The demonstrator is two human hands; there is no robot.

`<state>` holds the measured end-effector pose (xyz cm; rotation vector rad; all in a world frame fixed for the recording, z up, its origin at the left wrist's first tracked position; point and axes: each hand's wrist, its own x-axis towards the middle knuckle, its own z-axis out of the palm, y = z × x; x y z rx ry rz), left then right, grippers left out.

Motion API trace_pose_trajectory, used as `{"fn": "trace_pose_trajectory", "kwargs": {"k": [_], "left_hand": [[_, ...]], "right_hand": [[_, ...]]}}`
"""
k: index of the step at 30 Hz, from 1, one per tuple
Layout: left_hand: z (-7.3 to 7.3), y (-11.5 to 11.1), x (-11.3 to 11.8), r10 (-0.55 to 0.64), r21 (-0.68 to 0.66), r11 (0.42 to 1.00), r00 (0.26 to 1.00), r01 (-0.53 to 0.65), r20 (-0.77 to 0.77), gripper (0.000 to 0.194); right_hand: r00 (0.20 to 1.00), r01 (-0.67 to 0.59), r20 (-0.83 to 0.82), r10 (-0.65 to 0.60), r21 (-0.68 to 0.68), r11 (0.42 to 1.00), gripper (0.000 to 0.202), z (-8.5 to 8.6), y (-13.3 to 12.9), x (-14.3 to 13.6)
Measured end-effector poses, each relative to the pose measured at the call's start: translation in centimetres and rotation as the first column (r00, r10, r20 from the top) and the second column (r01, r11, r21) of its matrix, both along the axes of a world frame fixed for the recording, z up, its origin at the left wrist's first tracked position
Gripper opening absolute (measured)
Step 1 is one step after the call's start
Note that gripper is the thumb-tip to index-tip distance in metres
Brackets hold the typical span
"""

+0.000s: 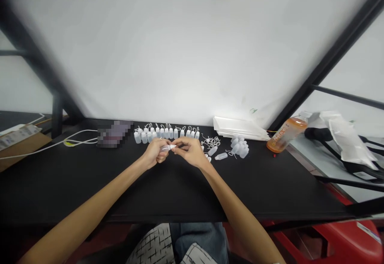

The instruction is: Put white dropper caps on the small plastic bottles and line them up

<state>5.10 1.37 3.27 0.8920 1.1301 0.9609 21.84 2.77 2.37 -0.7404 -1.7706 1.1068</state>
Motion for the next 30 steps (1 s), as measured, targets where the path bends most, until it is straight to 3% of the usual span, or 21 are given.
{"fn": "trace_pose_trajectory", "kwargs": {"k": [4, 11, 18, 20, 24, 27, 30], "left_hand": [[-0.5, 0.2, -0.3, 0.002, 0.077, 0.997, 0.999, 0.002, -0.051, 0.005], [-1.0, 0.2, -0.1, 0.096, 0.293, 0.955, 0.988, -0.056, -0.124, 0.019], [-1.2, 0.1, 0.9, 0.234, 0.535, 0.843, 0.933, -0.055, -0.273, 0.032], [-1.4, 0.1, 1.1, 0.266, 0.574, 0.818, 0.910, -0.038, -0.319, 0.033], [-2.1, 0.5, 1.3, 0.278, 0.584, 0.811, 0.899, -0.032, -0.338, 0.034], [-2.5, 1.1, 1.2, 0.279, 0.569, 0.821, 0.906, -0.053, -0.319, 0.031], [-2.8, 1.5, 1.0, 0.251, 0.556, 0.830, 0.918, -0.042, -0.306, 0.028]], "right_hand": [[1.000, -0.007, -0.012, 0.006, -0.056, 0.998, 0.031, -0.6, 0.1, -0.3], [0.997, 0.058, 0.059, -0.057, -0.009, 0.998, 0.039, -0.7, -0.3, -0.7], [0.944, 0.176, 0.229, -0.236, 0.254, 0.951, 0.052, -0.9, -0.1, -0.6], [0.929, 0.204, 0.250, -0.274, 0.273, 0.940, 0.055, -1.2, 0.0, -0.8], [0.924, 0.240, 0.256, -0.282, 0.184, 0.953, 0.057, -1.7, 0.8, -0.8], [0.982, 0.102, 0.163, -0.091, -0.059, 0.993, 0.050, -1.5, 1.6, -0.4], [1.000, -0.013, 0.017, 0.016, -0.187, 0.982, 0.046, -0.9, 1.7, 0.2]]}}
